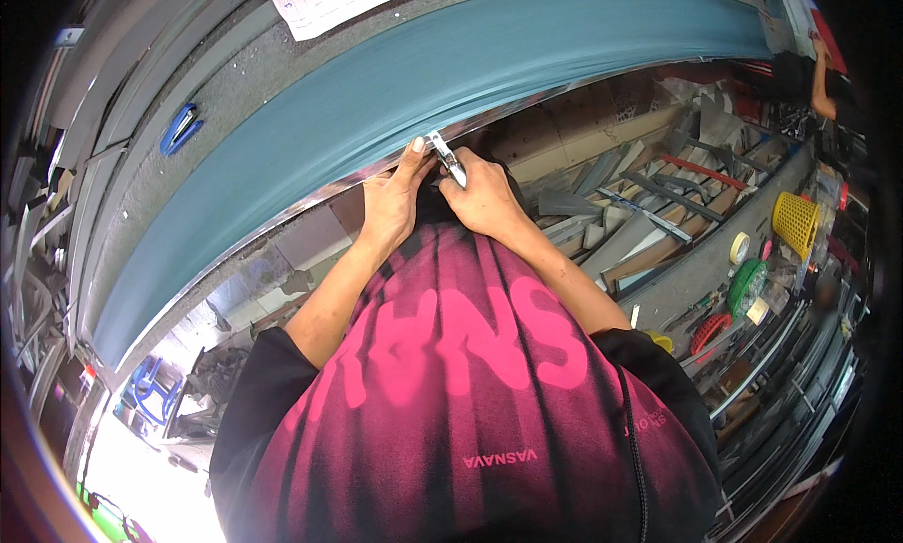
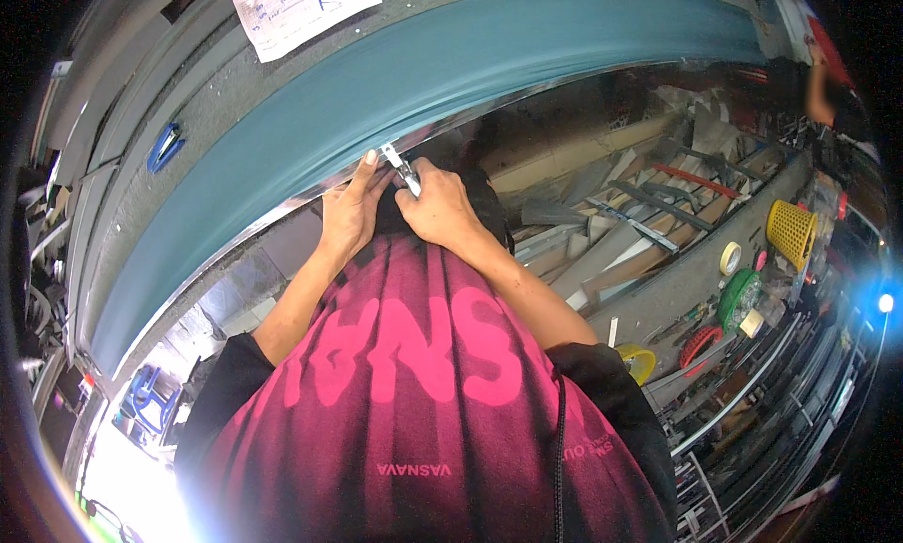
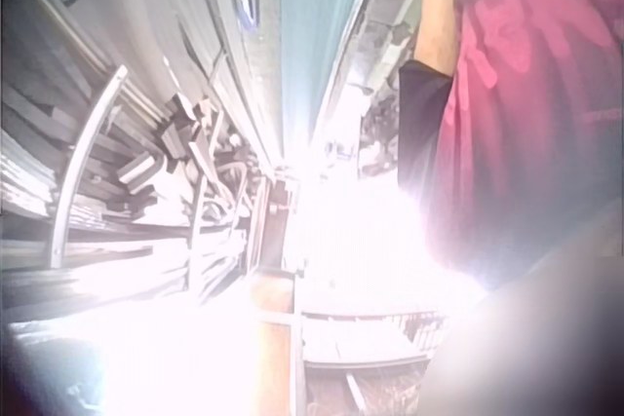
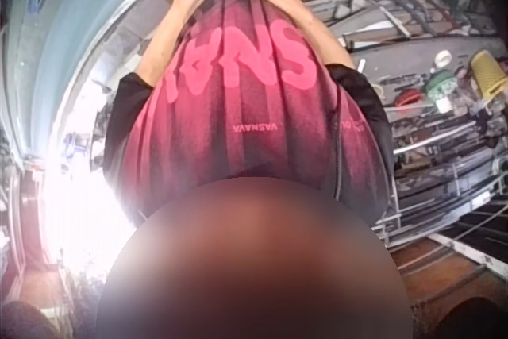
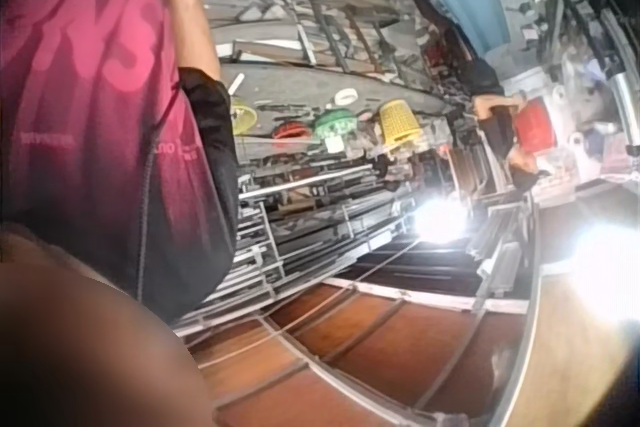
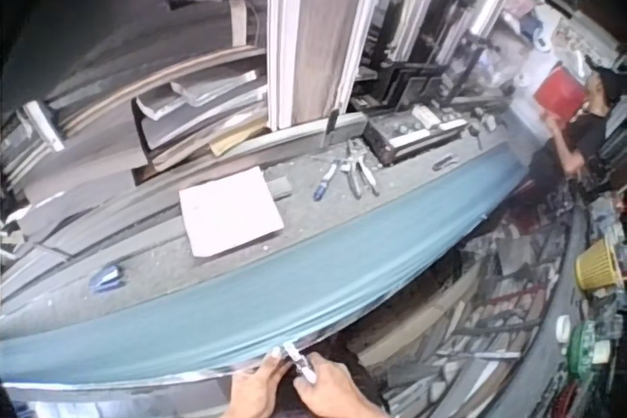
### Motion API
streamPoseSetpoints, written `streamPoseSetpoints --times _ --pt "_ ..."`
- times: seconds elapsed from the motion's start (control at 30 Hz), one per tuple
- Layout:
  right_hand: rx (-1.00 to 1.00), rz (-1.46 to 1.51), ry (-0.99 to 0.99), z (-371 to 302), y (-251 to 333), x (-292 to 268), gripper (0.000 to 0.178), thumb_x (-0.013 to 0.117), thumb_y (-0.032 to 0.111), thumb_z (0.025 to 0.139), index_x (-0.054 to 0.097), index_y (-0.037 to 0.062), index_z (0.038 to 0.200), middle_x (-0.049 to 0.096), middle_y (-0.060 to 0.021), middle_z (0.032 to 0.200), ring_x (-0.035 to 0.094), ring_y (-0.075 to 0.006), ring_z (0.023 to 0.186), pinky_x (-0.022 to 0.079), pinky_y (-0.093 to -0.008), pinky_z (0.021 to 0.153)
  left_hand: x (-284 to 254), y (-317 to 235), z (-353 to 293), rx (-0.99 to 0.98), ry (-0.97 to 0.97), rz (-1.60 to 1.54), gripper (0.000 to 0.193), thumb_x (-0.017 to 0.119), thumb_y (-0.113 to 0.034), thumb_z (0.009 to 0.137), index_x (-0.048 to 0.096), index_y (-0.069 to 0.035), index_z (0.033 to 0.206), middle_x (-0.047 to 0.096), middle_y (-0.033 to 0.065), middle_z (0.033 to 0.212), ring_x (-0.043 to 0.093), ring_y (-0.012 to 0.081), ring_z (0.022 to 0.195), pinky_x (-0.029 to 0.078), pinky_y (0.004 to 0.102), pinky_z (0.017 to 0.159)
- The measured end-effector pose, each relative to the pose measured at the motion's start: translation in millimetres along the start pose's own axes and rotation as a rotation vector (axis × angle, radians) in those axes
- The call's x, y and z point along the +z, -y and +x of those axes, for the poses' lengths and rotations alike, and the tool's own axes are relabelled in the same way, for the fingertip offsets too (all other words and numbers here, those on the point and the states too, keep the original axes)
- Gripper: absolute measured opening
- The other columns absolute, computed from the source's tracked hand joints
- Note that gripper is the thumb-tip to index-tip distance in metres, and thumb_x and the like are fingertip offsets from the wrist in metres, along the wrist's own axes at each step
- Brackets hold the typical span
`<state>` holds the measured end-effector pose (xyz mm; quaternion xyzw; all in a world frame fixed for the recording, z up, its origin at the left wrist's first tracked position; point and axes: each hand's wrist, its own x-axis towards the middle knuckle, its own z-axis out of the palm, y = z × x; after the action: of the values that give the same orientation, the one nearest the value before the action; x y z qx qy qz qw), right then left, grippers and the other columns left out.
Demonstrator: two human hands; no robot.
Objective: The person uses a handheld rivet gun to fasten a long metal strip along the edge of a large teal panel on a workbench. They repeatedly position the strip, align the rivet gun, and fire fasteners along the length of the panel. A coworker is visible nearby handling other materials.
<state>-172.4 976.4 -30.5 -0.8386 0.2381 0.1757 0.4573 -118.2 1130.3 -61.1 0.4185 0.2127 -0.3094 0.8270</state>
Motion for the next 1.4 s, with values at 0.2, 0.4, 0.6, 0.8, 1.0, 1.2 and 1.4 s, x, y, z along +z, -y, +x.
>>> streamPoseSetpoints --times 0.2,0.4,0.6,0.8,1.0,1.2,1.4 --pt "-0.051 0.041 -0.019 0 2 -1 0.026 0.074 0.021 0.092 0.067 -0.0039 0.097 0.072 -0.0279 0.080 0.072 -0.0522 0.084 0.056 -0.0581 0.078 6 -6 -3 -0.013 -0.050 0.054 0.048 0.083 -0.021 0.103 0.065 0.009 0.136 0.068 0.0222 0.140 0.069 0.0330 0.131 0.055 0.0514 0.119" --pt "-0.089 0.040 -0.090 0 -5 2 0.029 0.079 0.024 0.096 0.065 -0.0016 0.091 0.071 -0.0278 0.079 0.072 -0.0519 0.083 0.055 -0.0568 0.074 8 -6 -4 -0.009 -0.043 0.015 0.054 0.082 -0.020 0.103 0.056 0.008 0.141 0.065 0.0242 0.143 0.069 0.0390 0.132 0.057 0.0538 0.117" --pt "-0.136 0.068 0.032 2 -8 -6 0.033 0.077 0.027 0.099 0.064 -0.0033 0.104 0.073 -0.0310 0.095 0.071 -0.0541 0.097 0.056 -0.0581 0.082 2 -1 -3 0.006 -0.045 0.120 0.060 0.081 -0.026 0.105 0.054 0.010 0.145 0.066 0.0264 0.142 0.068 0.0386 0.132 0.058 0.0511 0.114" --pt "0.025 -0.168 0.333 15 7 -43 0.049 0.073 0.037 0.102 0.068 -0.0045 0.129 0.075 -0.0332 0.122 0.068 -0.0524 0.124 0.055 -0.0569 0.104 -8 4 6 -0.038 -0.066 0.133 0.064 0.082 -0.030 0.104 0.058 0.019 0.137 0.065 0.0309 0.143 0.069 0.0385 0.132 0.057 0.0500 0.117" --pt "0.237 -0.279 0.518 23 16 -57 0.045 0.071 0.040 0.105 0.070 -0.0038 0.114 0.077 -0.0256 0.102 0.080 -0.0339 0.096 0.065 -0.0464 0.086 -9 4 11 0.017 -0.069 0.119 0.065 0.085 -0.031 0.101 0.059 0.019 0.134 0.066 0.0316 0.139 0.070 0.0419 0.129 0.060 0.0521 0.114" --pt "-0.032 -0.262 0.339 -3 -51 -62 0.044 0.072 0.041 0.104 0.070 -0.0023 0.114 0.074 -0.0243 0.108 0.071 -0.0428 0.107 0.056 -0.0498 0.091 -4 -10 10 -0.137 -0.073 0.085 0.073 0.084 -0.035 0.102 0.050 0.011 0.148 0.057 0.0314 0.151 0.069 0.0436 0.132 0.060 0.0544 0.112" --pt "-0.061 -0.124 -0.210 -42 -99 -93 0.039 0.080 0.035 0.100 0.072 -0.0015 0.112 0.077 -0.0215 0.100 0.076 -0.0359 0.095 0.056 -0.0476 0.083 -2 -28 8 -0.317 0.038 0.011 0.089 0.072 -0.050 0.107 0.032 0.005 0.165 0.050 0.0274 0.164 0.058 0.0434 0.146 0.053 0.0548 0.119"
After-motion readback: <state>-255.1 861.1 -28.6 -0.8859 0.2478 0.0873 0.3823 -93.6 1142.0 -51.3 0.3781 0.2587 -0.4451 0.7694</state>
